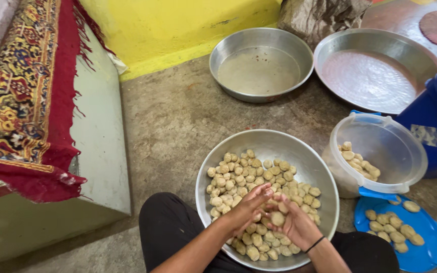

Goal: The person sorts soy chunks by hand, picking them up from a large bowl and placing them into a plastic container or onto a blue tray.

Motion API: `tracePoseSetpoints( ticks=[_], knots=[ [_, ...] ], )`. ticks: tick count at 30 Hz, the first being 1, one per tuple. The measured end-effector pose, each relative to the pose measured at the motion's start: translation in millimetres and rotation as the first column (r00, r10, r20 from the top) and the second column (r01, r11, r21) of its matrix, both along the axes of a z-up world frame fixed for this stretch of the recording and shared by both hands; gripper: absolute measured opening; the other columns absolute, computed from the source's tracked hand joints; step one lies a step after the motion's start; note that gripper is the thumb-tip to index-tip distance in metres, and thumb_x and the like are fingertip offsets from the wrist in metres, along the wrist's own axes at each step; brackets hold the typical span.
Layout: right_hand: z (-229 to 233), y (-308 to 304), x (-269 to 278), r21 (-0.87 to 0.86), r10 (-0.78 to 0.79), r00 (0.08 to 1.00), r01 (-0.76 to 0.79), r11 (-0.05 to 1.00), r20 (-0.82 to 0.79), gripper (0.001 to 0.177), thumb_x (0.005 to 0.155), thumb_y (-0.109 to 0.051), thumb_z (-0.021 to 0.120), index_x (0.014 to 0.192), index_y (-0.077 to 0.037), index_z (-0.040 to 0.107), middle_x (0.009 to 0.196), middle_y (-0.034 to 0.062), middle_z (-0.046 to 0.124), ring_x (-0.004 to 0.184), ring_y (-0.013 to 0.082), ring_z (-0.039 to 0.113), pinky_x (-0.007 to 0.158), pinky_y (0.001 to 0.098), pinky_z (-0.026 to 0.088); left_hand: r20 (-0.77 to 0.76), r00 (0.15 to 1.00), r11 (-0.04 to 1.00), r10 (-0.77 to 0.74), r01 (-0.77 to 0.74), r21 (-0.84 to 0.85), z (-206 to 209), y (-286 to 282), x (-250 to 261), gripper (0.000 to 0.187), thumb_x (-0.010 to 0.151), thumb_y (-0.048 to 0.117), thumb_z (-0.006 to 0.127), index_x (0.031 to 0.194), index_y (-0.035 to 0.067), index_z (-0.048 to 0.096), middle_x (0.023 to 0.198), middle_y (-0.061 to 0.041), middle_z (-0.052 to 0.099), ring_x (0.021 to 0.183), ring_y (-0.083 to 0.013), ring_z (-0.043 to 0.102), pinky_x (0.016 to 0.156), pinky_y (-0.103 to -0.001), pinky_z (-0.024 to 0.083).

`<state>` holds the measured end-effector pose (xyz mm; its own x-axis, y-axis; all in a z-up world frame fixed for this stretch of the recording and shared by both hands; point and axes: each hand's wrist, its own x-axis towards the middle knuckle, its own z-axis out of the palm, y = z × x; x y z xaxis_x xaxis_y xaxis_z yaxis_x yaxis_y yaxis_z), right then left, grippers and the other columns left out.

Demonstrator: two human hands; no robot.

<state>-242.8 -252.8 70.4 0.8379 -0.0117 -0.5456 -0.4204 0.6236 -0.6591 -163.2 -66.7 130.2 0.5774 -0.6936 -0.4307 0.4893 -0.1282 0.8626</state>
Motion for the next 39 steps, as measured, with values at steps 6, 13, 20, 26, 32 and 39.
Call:
tracePoseSetpoints(
  ticks=[6,13,20,26,32,39],
  knots=[
    [8,-64,23,-0.403,-0.108,0.989,0.139,0.905,0.099,0.023,0.097,-0.010,0.058,0.120,-0.010,0.063,0.098,0.0097,0.068,0.082,0.0186,0.068,0.057,0.0332,0.050,0.431,0.879,0.755,-0.203,-0.139,0.640,-67,45,79,0.065,0.093,0.041,0.065,0.147,0.011,0.046,0.154,-0.013,0.044,0.136,-0.0298,0.052,0.115,-0.048,0.043],
    [92,-202,31,-0.880,-0.063,0.924,0.336,-0.336,0.377,0.030,0.099,-0.011,0.073,0.126,0.001,0.064,0.121,0.0233,0.062,0.107,0.0338,0.062,0.086,0.0446,0.053,0.639,0.591,0.611,-0.493,-0.287,0.738,-122,72,113,0.060,0.083,0.024,0.071,0.138,0.006,0.052,0.144,-0.018,0.048,0.130,-0.0398,0.050,0.108,-0.053,0.045],
    [68,-129,21,-0.940,-0.038,0.939,0.340,-0.032,0.341,0.017,0.096,-0.011,0.064,0.111,-0.005,0.070,0.108,0.0125,0.069,0.094,0.0255,0.067,0.072,0.0400,0.052,0.647,0.442,0.480,-0.621,-0.438,0.760,-107,41,86,0.056,0.083,0.023,0.073,0.132,0.007,0.055,0.141,-0.020,0.045,0.131,-0.0442,0.044,0.103,-0.067,0.035],
    [29,-4,11,-0.942,0.323,0.933,0.046,0.332,0.160,0.023,0.088,-0.004,0.065,0.110,-0.009,0.067,0.111,0.0067,0.065,0.092,0.0160,0.069,0.073,0.0293,0.063,0.685,0.373,0.503,-0.626,-0.479,0.720,-105,41,94,0.036,0.086,0.023,0.073,0.120,0.015,0.066,0.139,-0.015,0.049,0.130,-0.0400,0.047,0.106,-0.068,0.034],
    [9,37,50,-0.952,0.458,0.884,-0.214,0.218,-0.094,0.020,0.092,-0.015,0.062,0.111,-0.014,0.068,0.112,0.0035,0.069,0.096,0.0175,0.073,0.086,0.0329,0.061,0.857,0.494,0.775,-0.147,-0.481,0.410,-97,66,119,0.041,0.081,0.021,0.079,0.117,0.006,0.064,0.114,-0.012,0.066,0.107,-0.0322,0.064,0.095,-0.048,0.053],
    [-47,75,131,-0.970,0.721,0.649,-0.125,-0.211,-0.241,0.043,0.076,0.001,0.061,0.118,-0.005,0.067,0.119,0.0120,0.065,0.117,0.0331,0.060,0.099,0.0446,0.048,0.170,0.898,0.911,0.406,-0.412,0.002,-144,92,141,0.042,0.085,-0.004,0.061,0.126,0.006,0.060,0.101,-0.010,0.070,0.078,-0.0149,0.071,0.068,-0.029,0.062]
  ],
)
